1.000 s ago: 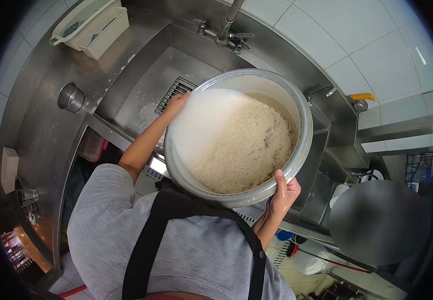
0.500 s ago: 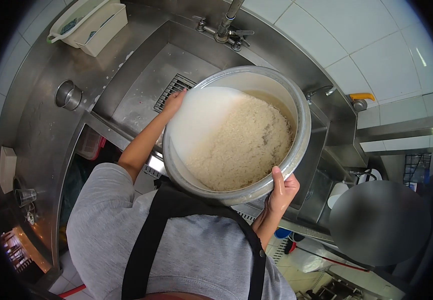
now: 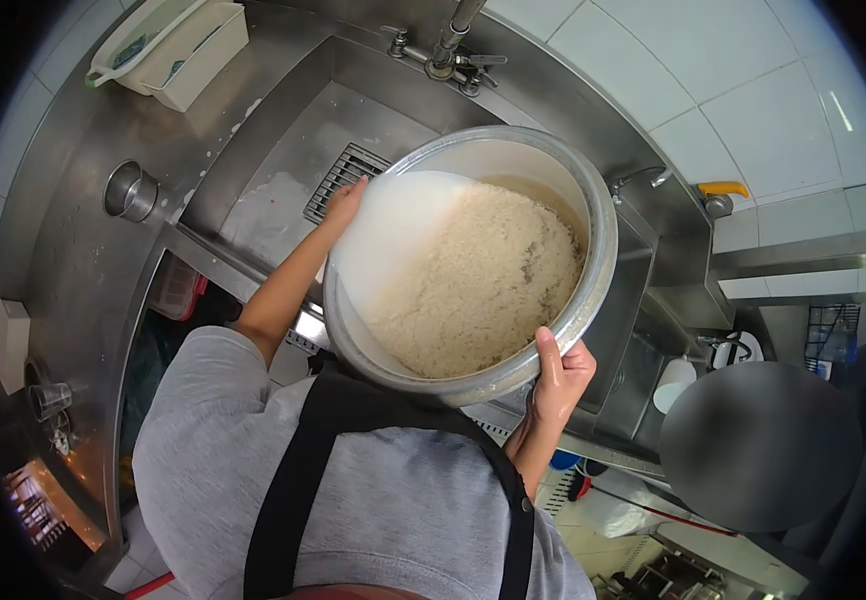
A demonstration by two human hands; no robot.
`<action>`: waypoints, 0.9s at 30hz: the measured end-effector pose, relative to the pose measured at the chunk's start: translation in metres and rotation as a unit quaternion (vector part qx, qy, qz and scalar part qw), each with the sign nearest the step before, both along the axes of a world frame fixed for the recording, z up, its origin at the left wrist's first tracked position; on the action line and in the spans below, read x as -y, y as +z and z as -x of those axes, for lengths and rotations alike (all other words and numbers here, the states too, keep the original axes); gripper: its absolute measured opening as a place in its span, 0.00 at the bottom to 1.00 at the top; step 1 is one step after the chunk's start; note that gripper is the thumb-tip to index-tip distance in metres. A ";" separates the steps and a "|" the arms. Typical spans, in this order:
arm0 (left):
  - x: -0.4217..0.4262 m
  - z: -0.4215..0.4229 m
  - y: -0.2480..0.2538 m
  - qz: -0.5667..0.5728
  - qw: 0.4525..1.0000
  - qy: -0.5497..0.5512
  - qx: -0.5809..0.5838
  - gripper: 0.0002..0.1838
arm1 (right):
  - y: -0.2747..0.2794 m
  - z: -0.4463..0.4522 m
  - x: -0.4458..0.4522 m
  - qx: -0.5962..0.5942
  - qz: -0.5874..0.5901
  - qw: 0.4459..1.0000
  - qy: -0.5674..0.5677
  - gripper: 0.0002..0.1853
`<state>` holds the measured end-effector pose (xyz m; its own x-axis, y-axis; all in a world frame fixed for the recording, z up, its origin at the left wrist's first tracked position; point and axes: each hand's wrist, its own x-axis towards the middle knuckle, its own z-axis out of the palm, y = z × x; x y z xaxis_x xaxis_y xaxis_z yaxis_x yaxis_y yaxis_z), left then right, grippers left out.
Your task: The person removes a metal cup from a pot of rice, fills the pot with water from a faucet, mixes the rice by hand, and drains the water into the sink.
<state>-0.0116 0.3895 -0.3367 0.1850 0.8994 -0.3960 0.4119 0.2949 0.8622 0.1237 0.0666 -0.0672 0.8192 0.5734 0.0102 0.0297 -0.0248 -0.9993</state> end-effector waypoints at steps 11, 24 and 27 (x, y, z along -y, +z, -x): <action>0.004 -0.001 0.001 0.025 0.999 0.019 0.038 0.31 | 0.004 0.004 -0.002 -0.004 0.004 1.000 0.001 0.05; -0.005 -0.010 -0.025 -0.040 0.999 -0.001 0.020 0.31 | 0.011 0.015 -0.010 0.000 0.006 1.000 -0.002 0.04; -0.005 -0.012 -0.029 -0.039 0.999 -0.007 0.025 0.31 | 0.014 0.018 -0.011 0.010 0.008 1.000 -0.001 0.04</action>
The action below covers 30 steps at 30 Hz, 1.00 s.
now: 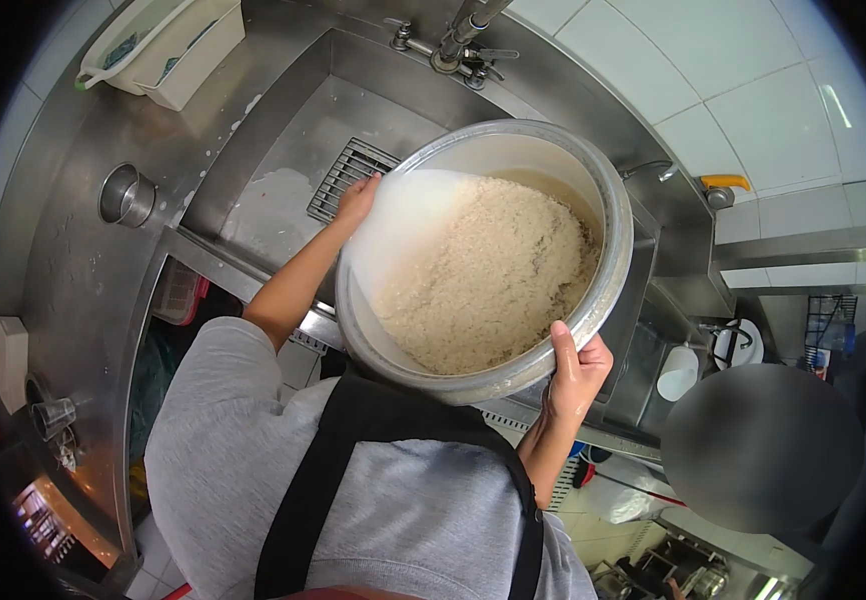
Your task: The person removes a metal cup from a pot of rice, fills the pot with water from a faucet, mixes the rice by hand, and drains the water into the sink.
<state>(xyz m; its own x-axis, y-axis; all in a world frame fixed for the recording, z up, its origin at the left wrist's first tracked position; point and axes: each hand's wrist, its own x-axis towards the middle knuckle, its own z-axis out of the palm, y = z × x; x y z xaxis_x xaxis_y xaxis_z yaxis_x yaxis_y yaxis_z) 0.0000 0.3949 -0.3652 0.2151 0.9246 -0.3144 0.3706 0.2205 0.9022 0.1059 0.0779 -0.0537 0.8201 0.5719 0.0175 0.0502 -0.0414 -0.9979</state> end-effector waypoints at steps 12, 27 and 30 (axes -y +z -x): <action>0.007 0.002 0.014 0.024 0.999 -0.015 0.018 0.30 | 0.007 0.007 -0.004 0.008 0.009 1.000 -0.001 0.04; 0.009 0.004 0.016 0.067 0.996 -0.044 0.030 0.30 | 0.020 0.001 -0.011 0.009 0.033 0.999 0.011 0.06; 0.011 0.004 0.016 0.084 0.994 -0.044 0.050 0.29 | 0.019 -0.002 -0.012 0.008 0.029 0.999 0.018 0.06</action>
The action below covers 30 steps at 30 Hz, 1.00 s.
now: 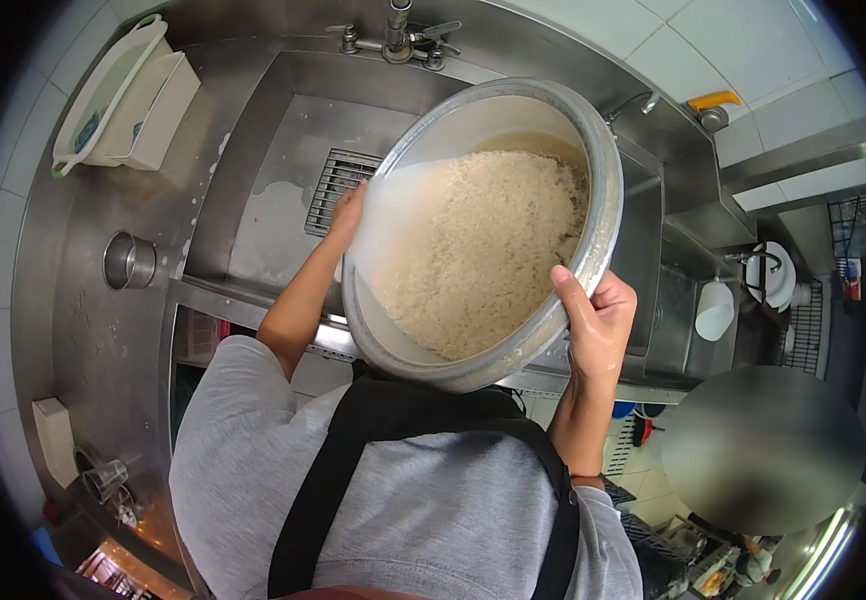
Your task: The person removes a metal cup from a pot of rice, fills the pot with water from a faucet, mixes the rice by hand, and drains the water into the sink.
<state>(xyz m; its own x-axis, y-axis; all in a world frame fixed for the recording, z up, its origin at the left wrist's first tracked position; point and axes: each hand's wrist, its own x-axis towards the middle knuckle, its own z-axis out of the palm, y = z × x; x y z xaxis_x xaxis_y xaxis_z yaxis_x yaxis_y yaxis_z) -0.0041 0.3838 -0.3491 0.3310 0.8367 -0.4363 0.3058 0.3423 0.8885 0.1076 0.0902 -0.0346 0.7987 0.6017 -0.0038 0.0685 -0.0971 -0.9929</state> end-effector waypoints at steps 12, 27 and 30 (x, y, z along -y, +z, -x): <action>0.004 0.000 0.003 0.041 0.999 0.003 0.020 0.26 | 0.005 0.003 -0.006 -0.003 0.006 1.000 0.014 0.08; 0.006 -0.003 0.015 0.020 0.999 0.030 0.029 0.26 | 0.008 0.020 0.000 -0.007 0.005 1.000 -0.004 0.07; 0.000 -0.005 -0.003 0.011 1.000 0.024 0.015 0.27 | 0.009 0.024 -0.001 -0.005 0.003 1.000 -0.006 0.07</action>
<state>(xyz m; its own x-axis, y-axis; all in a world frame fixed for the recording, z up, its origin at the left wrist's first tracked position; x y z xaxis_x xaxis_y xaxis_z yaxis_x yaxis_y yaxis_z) 0.0006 0.3842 -0.3524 0.3035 0.8428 -0.4445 0.2615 0.3749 0.8894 0.0840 0.0908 -0.0259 0.8059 0.5918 -0.0166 0.0565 -0.1047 -0.9929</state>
